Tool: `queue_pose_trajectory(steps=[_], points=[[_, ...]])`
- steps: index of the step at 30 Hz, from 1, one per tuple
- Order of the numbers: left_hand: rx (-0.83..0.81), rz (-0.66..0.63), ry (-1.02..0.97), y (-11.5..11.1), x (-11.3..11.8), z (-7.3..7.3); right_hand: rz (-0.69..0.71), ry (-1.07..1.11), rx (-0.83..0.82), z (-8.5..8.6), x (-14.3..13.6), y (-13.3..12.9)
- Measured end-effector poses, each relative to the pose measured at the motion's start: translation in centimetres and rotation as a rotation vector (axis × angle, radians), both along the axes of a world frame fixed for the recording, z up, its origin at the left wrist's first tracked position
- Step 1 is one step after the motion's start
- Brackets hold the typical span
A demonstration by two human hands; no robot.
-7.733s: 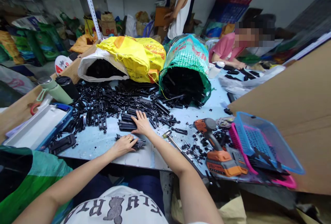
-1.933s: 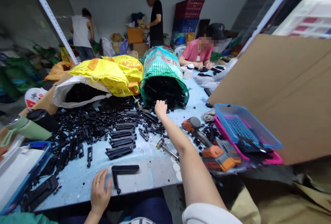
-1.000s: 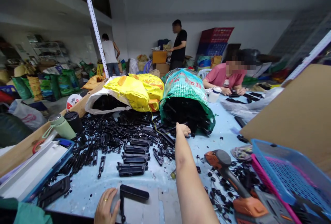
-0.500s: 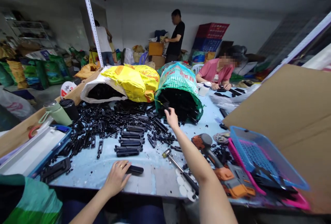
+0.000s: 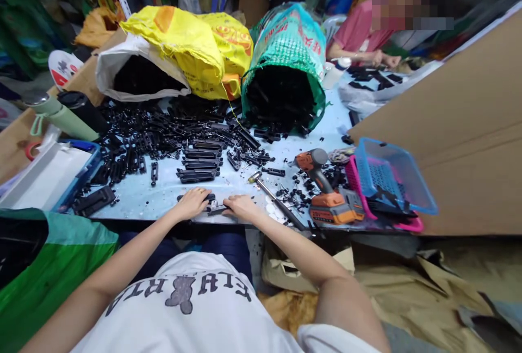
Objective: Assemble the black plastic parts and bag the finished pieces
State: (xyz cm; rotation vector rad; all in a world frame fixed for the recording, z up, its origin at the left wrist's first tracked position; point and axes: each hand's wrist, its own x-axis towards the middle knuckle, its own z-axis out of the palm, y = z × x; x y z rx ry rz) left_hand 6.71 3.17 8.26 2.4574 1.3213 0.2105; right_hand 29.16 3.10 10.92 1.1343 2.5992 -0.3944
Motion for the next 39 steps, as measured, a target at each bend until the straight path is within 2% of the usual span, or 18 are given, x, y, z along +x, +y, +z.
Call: queue_pose_trajectory(steps=[4, 9, 15, 18, 21, 23, 25, 29, 31, 34, 39], points=[[-0.002, 0.009, -0.005, 0.1, 0.8, 0.1, -0.052, 0.016, 0.058, -0.4, -0.8, -0.3], [0.055, 0.061, -0.079, -0.4, 0.2, -0.5, -0.087, 0.033, 0.168, 0.7, -1.5, -0.8], [0.086, 0.056, -0.146, -0.5, -0.2, -1.0, -0.06, 0.043, 0.164, 2.0, -2.0, -0.2], [0.083, 0.059, -0.131, -0.7, -0.1, -1.0, -0.022, 0.068, 0.168, 1.5, -1.5, 0.4], [0.05, 0.004, -0.09, -0.3, 0.8, -0.4, 0.008, 0.122, 0.149, 0.1, -0.3, 0.9], [0.075, -0.027, -0.095, 1.0, 2.1, 0.3, -0.009, 0.186, 0.156, -1.1, 0.7, 1.0], [0.124, -0.017, -0.106, 3.3, 4.3, 1.2, -0.046, 0.249, 0.181, -2.2, 1.7, 0.8], [0.113, -0.028, -0.04, 8.9, 10.6, 2.3, -0.11, 0.325, 0.181, -3.6, 2.9, -0.2], [0.11, -0.045, -0.015, 11.2, 13.7, 2.3, -0.145, 0.347, 0.182, -4.1, 3.1, -0.7], [0.135, -0.036, 0.007, 13.1, 17.3, 1.9, -0.192, 0.387, 0.228, -5.1, 3.3, -1.2], [0.15, -0.002, 0.046, 14.3, 20.2, 0.7, -0.22, 0.451, 0.299, -6.5, 3.6, -1.2]])
